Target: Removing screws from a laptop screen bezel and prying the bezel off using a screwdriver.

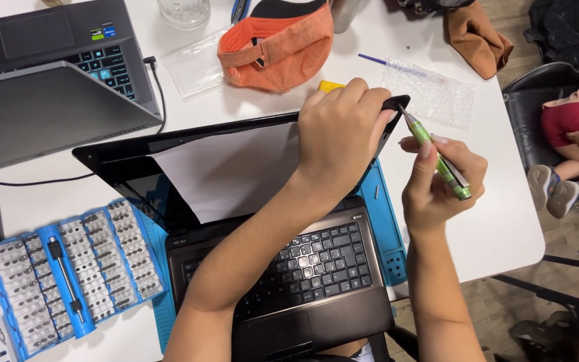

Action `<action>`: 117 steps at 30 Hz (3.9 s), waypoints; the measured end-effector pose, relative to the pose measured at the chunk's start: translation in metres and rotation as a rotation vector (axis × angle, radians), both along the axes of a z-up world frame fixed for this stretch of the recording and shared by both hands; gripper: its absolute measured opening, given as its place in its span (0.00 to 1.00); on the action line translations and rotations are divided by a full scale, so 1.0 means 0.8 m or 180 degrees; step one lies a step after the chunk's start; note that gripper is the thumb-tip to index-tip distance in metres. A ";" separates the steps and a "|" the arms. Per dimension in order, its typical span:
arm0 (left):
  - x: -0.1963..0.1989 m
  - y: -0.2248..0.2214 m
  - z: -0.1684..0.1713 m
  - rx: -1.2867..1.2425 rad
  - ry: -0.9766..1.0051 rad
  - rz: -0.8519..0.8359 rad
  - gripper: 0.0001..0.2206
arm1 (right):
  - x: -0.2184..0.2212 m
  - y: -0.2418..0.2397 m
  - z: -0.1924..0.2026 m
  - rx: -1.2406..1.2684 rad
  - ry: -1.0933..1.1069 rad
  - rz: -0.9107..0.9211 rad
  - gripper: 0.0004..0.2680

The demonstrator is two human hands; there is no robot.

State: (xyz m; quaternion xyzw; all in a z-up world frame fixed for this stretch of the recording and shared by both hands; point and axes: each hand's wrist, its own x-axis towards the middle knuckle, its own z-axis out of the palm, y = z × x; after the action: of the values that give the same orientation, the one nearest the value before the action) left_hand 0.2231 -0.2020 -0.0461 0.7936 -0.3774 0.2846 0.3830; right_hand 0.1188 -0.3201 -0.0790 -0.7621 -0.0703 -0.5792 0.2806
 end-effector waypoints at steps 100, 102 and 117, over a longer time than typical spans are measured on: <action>0.019 -0.015 -0.017 0.0574 -0.0518 -0.0352 0.22 | -0.028 0.005 0.086 -0.2966 0.2028 -0.2676 0.05; 0.022 -0.015 -0.021 0.0282 -0.0851 -0.0525 0.06 | -0.029 0.006 0.093 -0.1781 0.2699 -0.1766 0.08; 0.027 -0.012 -0.020 0.0333 -0.0936 -0.0459 0.23 | -0.063 -0.006 0.085 -0.1442 0.2125 -0.1014 0.06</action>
State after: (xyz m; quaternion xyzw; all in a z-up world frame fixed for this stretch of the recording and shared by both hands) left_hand 0.2449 -0.2115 -0.0618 0.7332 -0.4997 0.3494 0.3013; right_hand 0.0681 -0.3248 -0.0108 -0.9513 0.0174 -0.3070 0.0207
